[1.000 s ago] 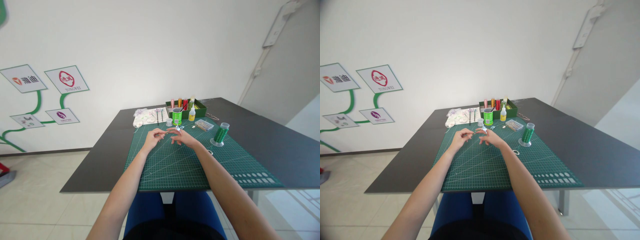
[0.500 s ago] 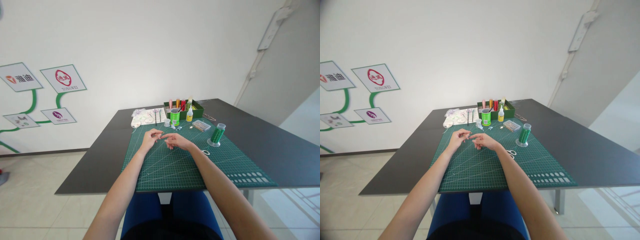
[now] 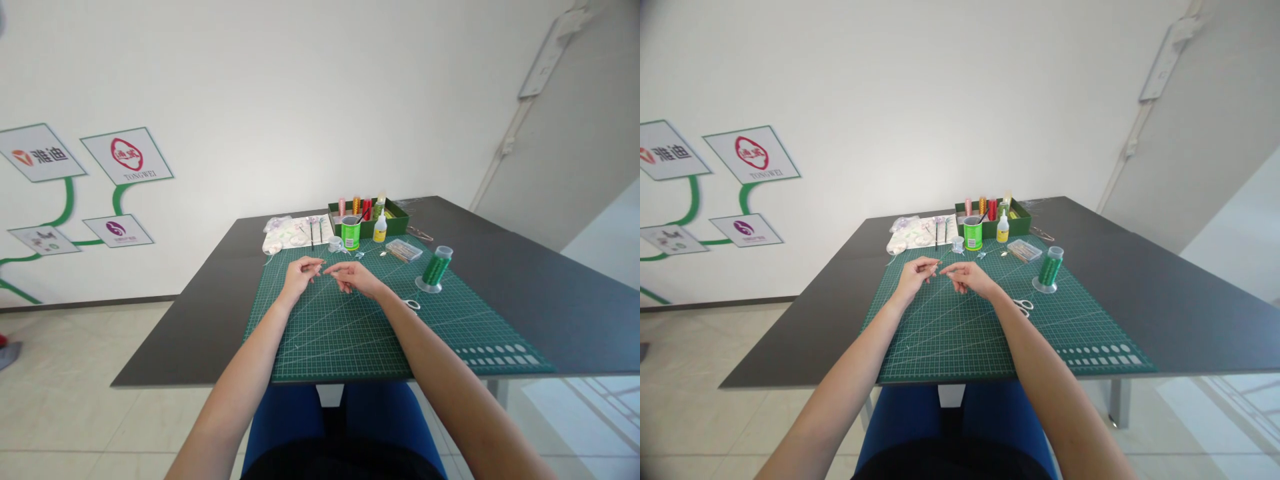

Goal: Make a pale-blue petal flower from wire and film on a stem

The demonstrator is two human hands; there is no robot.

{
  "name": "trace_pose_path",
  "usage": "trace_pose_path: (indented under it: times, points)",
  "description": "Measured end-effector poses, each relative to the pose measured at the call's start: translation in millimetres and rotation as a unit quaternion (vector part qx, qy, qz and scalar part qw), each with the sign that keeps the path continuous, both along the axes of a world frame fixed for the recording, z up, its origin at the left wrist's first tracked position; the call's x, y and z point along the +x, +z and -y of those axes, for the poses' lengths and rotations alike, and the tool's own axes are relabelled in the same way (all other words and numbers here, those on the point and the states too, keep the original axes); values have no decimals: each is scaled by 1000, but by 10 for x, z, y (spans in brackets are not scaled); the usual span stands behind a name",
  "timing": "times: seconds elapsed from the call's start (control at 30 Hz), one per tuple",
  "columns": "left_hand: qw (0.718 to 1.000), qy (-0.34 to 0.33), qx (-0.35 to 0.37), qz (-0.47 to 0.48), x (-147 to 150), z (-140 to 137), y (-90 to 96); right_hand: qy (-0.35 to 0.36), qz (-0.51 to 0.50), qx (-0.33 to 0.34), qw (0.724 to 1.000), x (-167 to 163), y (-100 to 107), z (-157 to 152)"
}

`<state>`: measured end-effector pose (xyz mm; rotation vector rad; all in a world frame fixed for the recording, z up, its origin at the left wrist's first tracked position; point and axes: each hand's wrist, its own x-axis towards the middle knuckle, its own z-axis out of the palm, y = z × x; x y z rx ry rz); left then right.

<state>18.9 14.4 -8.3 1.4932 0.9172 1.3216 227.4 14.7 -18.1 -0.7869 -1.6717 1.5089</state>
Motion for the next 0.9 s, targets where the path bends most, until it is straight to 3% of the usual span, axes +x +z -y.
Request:
trace_pose_path:
  times: [0.9]
  points:
    - [1000,5,6,-7,-10,-15,-19,-7,35,34,999,-8,-23,-9]
